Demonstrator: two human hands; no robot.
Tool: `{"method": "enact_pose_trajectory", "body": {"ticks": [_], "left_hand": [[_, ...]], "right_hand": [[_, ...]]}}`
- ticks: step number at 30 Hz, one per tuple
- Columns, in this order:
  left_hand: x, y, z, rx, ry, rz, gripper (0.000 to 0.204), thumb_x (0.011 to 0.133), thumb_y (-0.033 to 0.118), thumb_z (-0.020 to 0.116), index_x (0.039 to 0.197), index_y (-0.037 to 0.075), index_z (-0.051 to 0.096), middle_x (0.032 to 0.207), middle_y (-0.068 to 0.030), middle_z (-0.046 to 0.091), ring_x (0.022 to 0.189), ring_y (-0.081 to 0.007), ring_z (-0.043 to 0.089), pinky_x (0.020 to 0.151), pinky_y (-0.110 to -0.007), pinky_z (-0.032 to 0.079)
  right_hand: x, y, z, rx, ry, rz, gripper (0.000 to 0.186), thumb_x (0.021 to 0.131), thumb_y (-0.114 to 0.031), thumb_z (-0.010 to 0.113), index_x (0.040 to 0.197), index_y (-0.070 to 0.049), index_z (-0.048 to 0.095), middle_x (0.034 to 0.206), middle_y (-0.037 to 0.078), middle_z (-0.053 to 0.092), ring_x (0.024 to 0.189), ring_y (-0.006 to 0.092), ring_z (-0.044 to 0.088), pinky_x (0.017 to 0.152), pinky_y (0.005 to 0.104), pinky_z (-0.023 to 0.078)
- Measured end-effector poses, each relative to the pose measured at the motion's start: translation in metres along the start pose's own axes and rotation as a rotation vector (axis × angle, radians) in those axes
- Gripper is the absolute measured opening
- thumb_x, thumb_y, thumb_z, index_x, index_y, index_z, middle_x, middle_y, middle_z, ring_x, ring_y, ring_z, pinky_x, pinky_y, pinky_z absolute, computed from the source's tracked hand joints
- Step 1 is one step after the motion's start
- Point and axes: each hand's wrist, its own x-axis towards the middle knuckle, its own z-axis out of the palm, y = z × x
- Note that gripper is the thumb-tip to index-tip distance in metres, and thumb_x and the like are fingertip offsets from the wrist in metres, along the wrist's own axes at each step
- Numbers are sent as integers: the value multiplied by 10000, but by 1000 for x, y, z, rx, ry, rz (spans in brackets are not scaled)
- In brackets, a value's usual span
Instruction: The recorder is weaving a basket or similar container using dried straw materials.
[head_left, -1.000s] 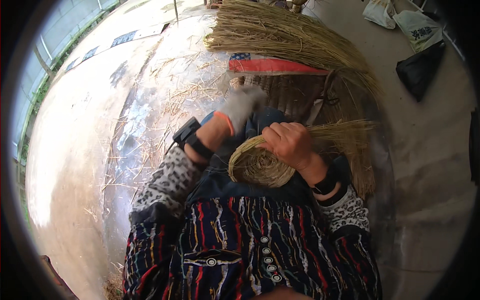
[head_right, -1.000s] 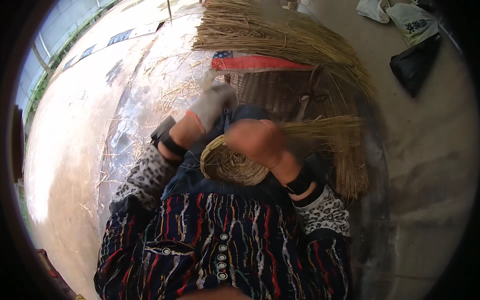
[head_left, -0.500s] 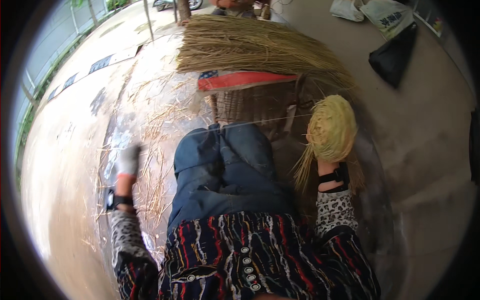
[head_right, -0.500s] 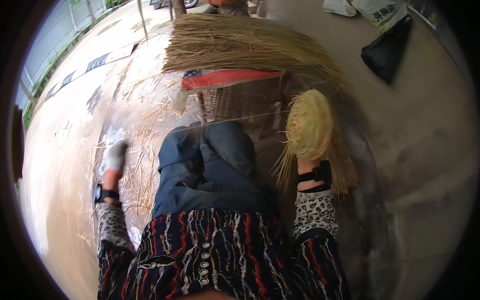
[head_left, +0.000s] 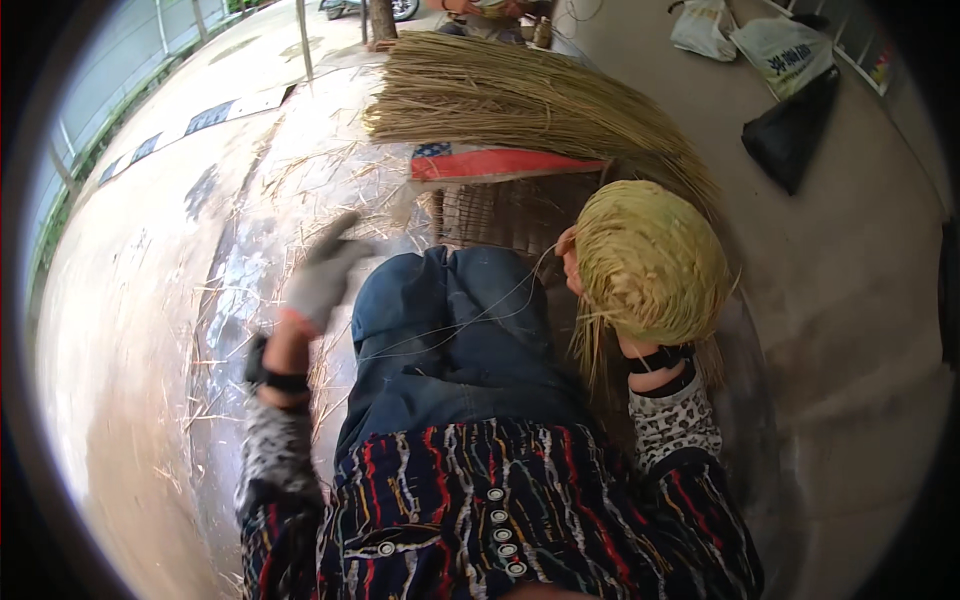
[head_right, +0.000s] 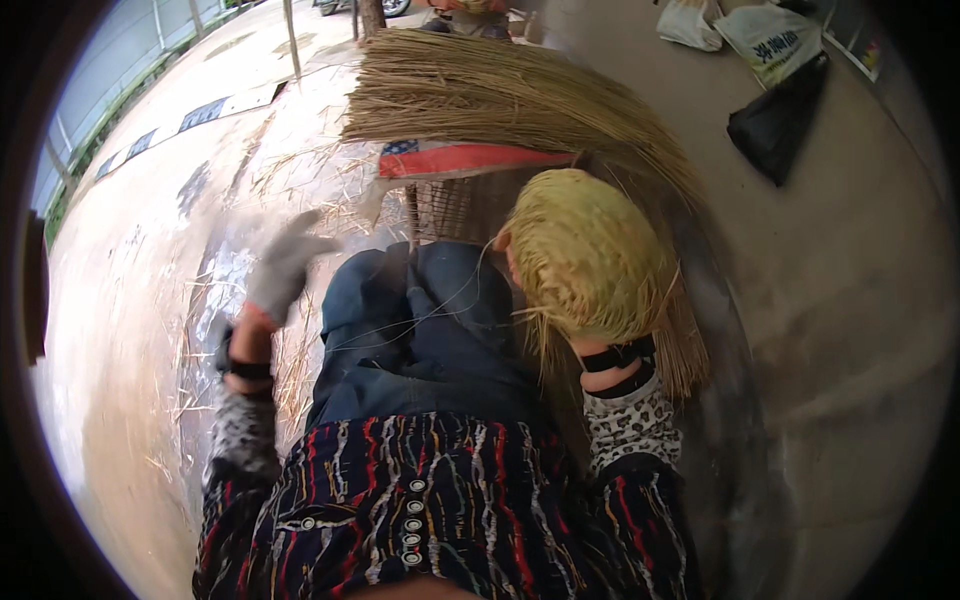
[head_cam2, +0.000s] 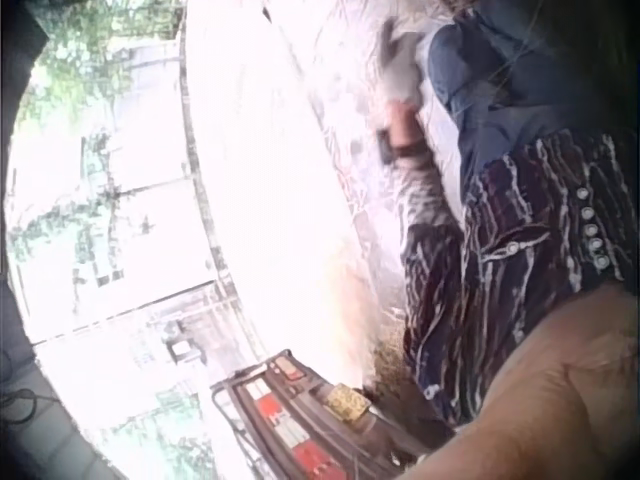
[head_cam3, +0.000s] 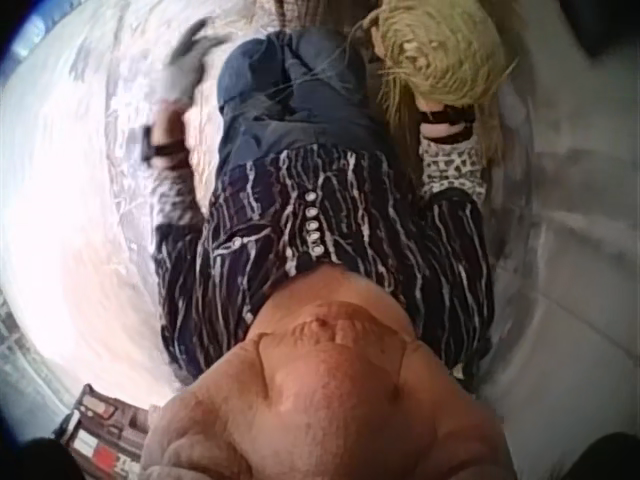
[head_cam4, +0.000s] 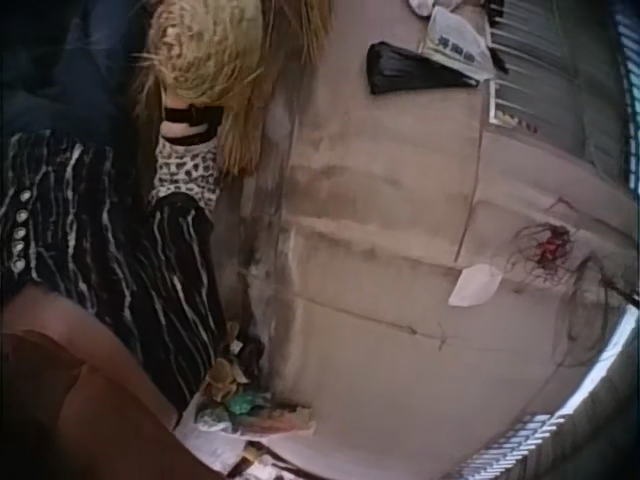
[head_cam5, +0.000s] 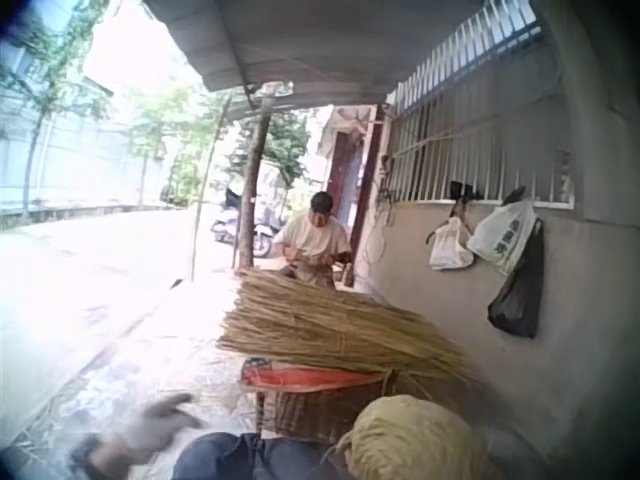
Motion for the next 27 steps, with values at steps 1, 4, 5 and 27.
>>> {"method": "enact_pose_trajectory", "body": {"ticks": [1, 4, 5, 27], "left_hand": [[-11, 57, 42, -224, -95, -53, 563, 871, 137, 593, 1397, 51, 412, 1171, -102, 635, 920, -143, 596, 718, -240, 494], [-4, 83, 110, -191, -396, 159, 549, 875, 241, 629, 1365, 71, 448, 1159, -74, 628, 838, -107, 583, 639, -203, 451], [-5, 87, 111, -189, -389, 153, 549, 875, 241, 629, 1365, 71, 448, 1159, -74, 628, 838, -107, 583, 639, -203, 451], [64, 31, 61, -1006, 230, -172, 286, 993, 248, 432, 753, 119, 517, 706, -40, 569, 634, -216, 572, 530, -358, 464]], "right_hand": [[-1, 7, 21, 30, 45, 10, 671, 914, -508, 488, 1249, 71, 424, 1114, 252, 505, 895, 298, 543, 791, 382, 485], [-12, 13, 34, 25, 9, 26, 661, 960, -474, 434, 1272, 108, 408, 1201, 277, 490, 1143, 324, 512, 986, 388, 454], [-11, 13, 33, -344, 4, -73, 616, 970, -429, 450, 1277, 104, 411, 1223, 259, 493, 1163, 299, 505, 981, 388, 456], [27, 64, 4, -1910, -264, -654, 244, 902, -306, 609, 889, -62, 607, 732, 103, 616, 626, 309, 618, 537, 382, 485]]}}
